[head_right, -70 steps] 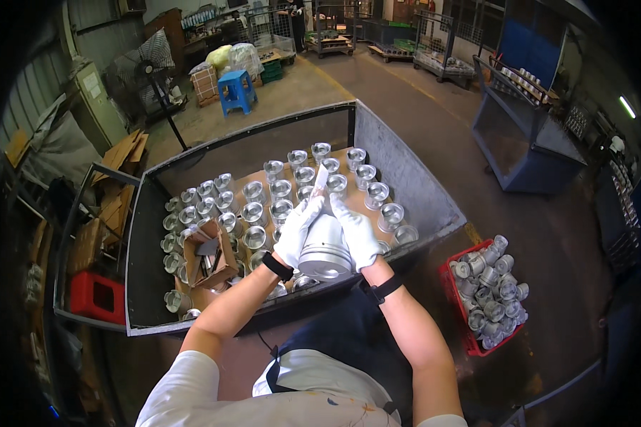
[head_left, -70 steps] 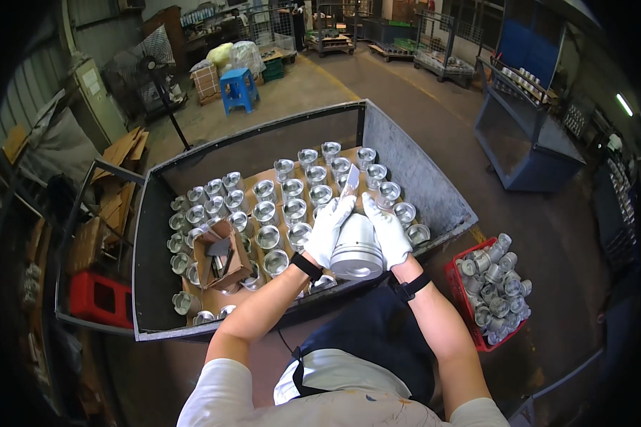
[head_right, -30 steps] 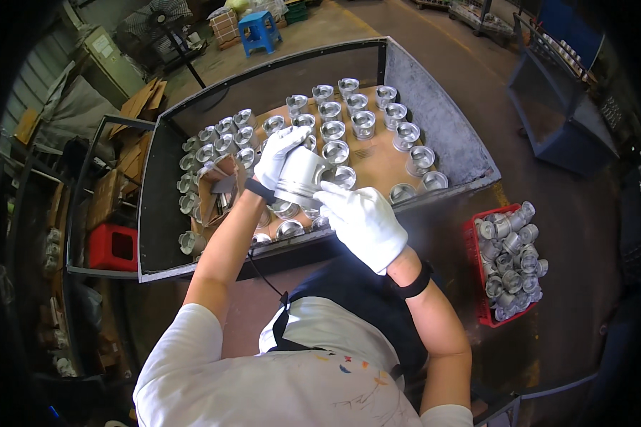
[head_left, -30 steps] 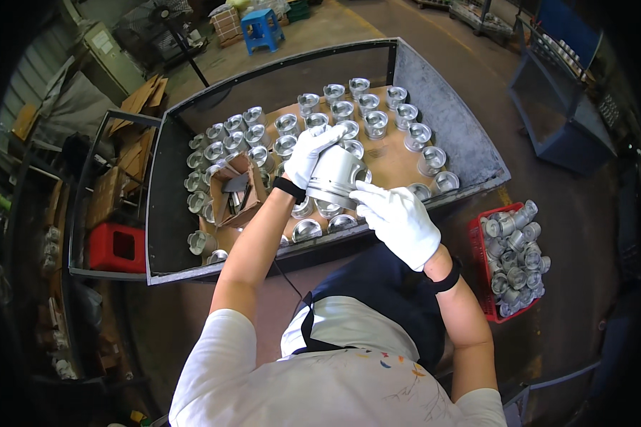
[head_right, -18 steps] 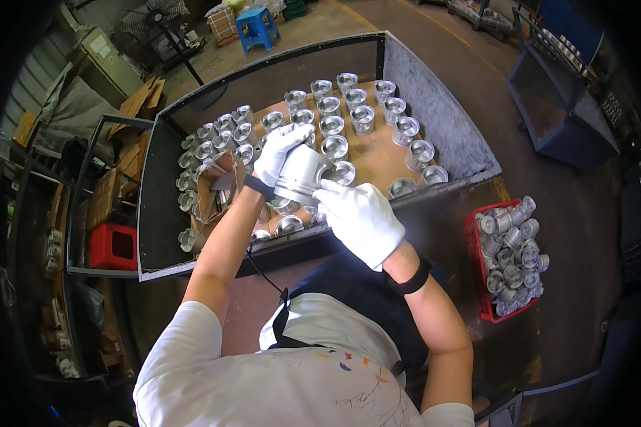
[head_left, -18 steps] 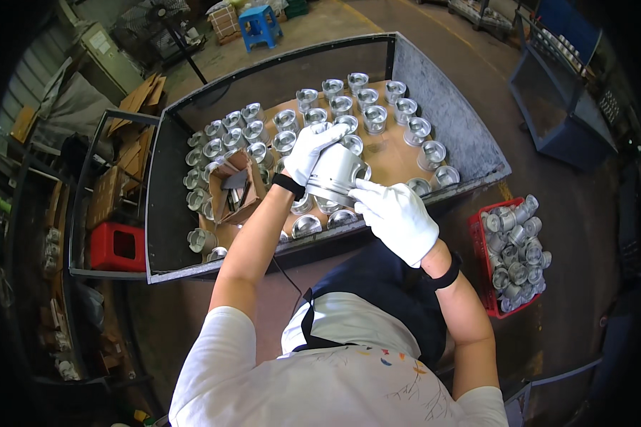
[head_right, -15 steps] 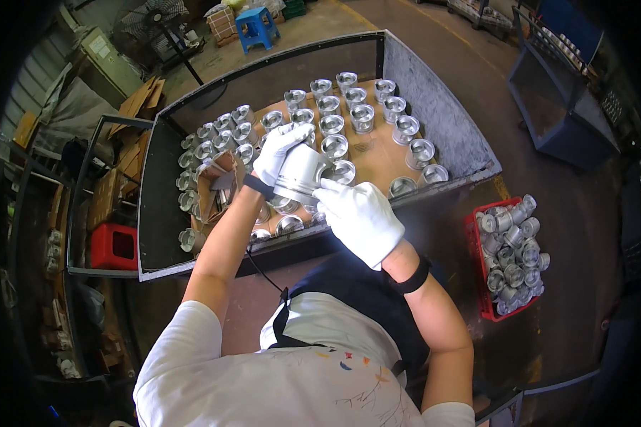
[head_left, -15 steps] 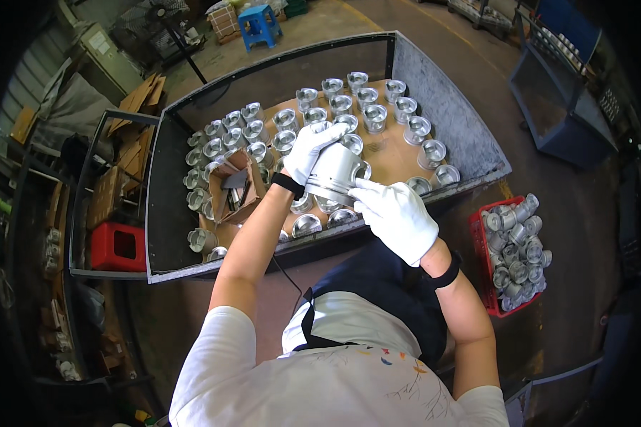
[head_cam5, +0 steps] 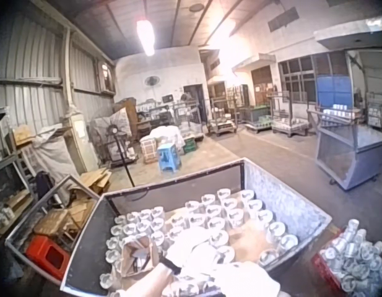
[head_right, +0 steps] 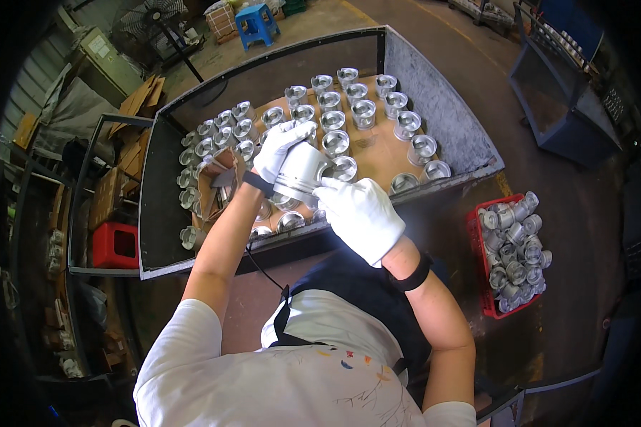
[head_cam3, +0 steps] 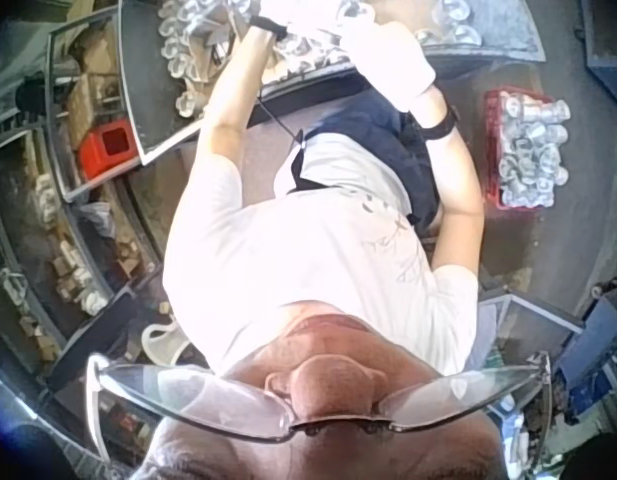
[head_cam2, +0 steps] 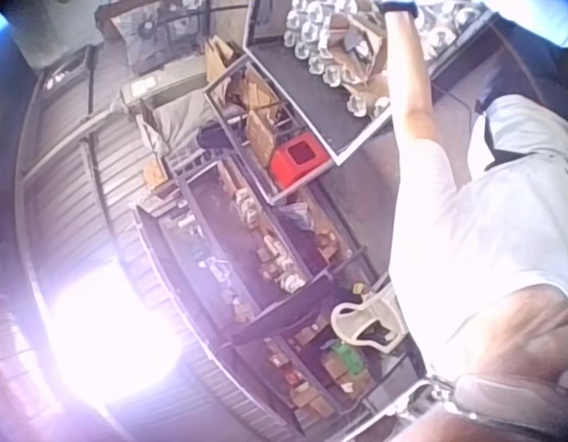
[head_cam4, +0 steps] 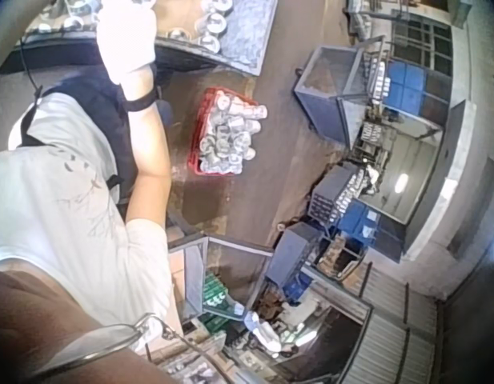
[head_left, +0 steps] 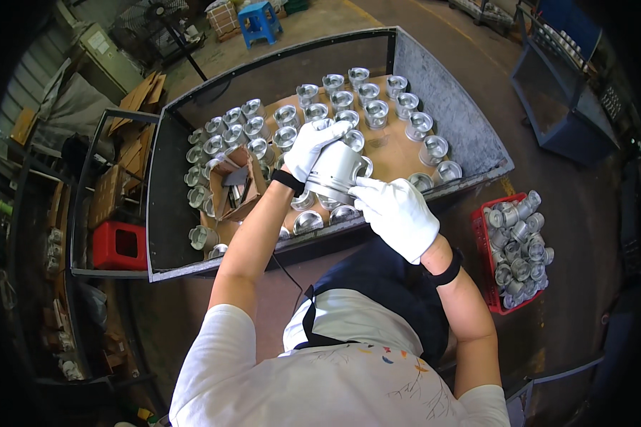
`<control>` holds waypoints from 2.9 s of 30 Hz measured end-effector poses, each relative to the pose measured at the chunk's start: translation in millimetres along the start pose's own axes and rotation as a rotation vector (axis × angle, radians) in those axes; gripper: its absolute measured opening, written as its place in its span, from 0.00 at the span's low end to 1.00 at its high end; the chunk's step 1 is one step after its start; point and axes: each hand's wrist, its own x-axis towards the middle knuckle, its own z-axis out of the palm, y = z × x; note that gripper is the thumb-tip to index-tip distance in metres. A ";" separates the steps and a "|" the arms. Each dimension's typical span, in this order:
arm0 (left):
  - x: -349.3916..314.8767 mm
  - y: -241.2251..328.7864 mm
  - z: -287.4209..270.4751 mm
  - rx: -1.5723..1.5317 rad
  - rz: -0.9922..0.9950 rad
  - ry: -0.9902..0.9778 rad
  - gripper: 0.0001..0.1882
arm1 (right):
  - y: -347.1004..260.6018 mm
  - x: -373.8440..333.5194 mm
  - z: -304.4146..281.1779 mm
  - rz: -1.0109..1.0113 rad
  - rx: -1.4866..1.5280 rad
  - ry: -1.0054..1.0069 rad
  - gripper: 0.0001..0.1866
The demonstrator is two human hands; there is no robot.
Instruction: Inspecting and moving metal pistons between containers in a warehouse environment.
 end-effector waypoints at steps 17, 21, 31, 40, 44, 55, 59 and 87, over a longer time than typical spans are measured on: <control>1.9 -3.2 -2.2 -0.010 -0.016 -0.007 0.07 | 2.0 1.1 1.9 -0.052 0.022 0.071 0.09; 1.9 -4.1 -4.6 0.003 -0.017 -0.015 0.07 | -1.1 2.9 -2.0 -0.090 -0.029 0.052 0.10; 2.5 -4.0 -3.0 0.002 -0.032 0.001 0.07 | -2.6 3.5 -4.0 -0.073 -0.028 0.051 0.10; 2.7 -4.1 0.0 0.011 -0.029 0.001 0.07 | -1.1 3.4 -2.3 -0.065 -0.019 0.053 0.11; 5.4 -8.4 -7.4 0.008 -0.022 -0.014 0.07 | -0.1 3.3 -3.7 -0.050 0.014 0.051 0.10; -7.6 -12.2 13.3 -0.744 -0.120 0.015 0.13 | 14.0 22.1 0.9 0.758 1.156 0.174 0.21; -11.0 -6.9 52.6 -0.763 -0.230 -0.067 0.15 | 29.2 29.8 -5.4 0.648 1.128 0.207 0.21; -8.3 -17.9 53.5 -0.497 -0.403 -0.133 0.29 | 107.0 41.6 -19.7 0.879 1.197 0.284 0.11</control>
